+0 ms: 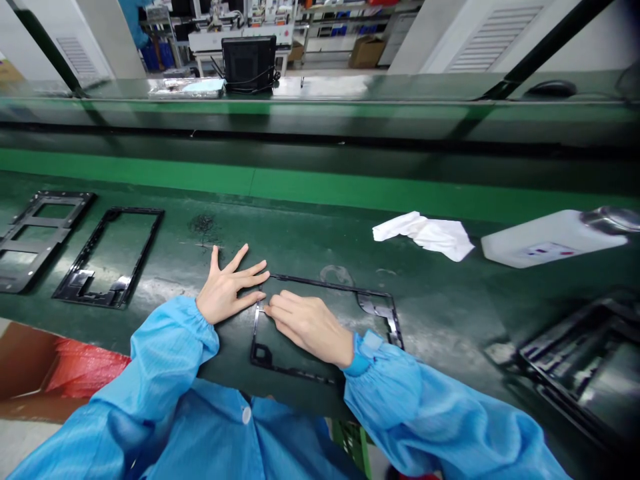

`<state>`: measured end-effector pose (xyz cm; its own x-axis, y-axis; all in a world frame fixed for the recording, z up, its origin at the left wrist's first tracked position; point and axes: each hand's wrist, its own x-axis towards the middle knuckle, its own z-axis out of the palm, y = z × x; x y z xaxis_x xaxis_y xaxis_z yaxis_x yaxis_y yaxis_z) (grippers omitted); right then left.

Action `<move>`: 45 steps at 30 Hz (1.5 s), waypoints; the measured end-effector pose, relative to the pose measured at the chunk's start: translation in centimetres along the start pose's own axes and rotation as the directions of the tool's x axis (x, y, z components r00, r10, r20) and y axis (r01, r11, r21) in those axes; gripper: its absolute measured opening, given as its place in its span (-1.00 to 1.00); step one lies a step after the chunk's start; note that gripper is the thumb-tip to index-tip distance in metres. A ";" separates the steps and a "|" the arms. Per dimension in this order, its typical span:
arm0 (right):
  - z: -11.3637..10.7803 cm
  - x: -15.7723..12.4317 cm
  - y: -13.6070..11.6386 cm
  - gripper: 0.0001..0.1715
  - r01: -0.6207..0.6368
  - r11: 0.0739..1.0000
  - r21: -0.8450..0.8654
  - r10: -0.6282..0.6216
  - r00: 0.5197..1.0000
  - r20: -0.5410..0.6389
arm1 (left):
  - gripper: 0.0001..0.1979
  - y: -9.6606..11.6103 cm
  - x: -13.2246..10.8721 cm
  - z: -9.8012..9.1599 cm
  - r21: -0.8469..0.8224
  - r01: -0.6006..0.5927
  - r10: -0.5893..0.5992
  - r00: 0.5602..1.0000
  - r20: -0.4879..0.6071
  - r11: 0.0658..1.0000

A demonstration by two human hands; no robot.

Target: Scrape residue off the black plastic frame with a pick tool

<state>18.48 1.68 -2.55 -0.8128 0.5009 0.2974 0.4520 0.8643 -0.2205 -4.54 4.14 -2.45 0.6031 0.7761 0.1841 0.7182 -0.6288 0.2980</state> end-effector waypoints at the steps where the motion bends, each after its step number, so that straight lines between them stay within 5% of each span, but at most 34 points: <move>1: 0.0 0.0 0.0 -0.79 0.014 1.000 0.011 -0.014 1.000 0.009 | -0.57 0.0 0.0 0.0 -0.004 0.000 0.000 1.000 0.001 1.000; 34: -0.5 -0.1 0.3 -0.78 -0.039 0.988 0.147 0.039 0.999 0.005 | -0.57 -0.2 0.1 0.1 -0.027 0.014 -0.014 1.000 0.013 1.000; 45: -0.5 0.1 -0.4 -0.80 -0.059 0.998 0.038 0.058 0.998 0.019 | -0.57 -0.2 0.1 0.1 -0.029 0.013 -0.012 1.000 0.020 0.999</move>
<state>18.36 1.44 -1.98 -0.7918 0.5494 0.2668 0.4848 0.8310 -0.2726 -4.59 4.30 -2.62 0.6014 0.7825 0.1613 0.7153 -0.6173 0.3275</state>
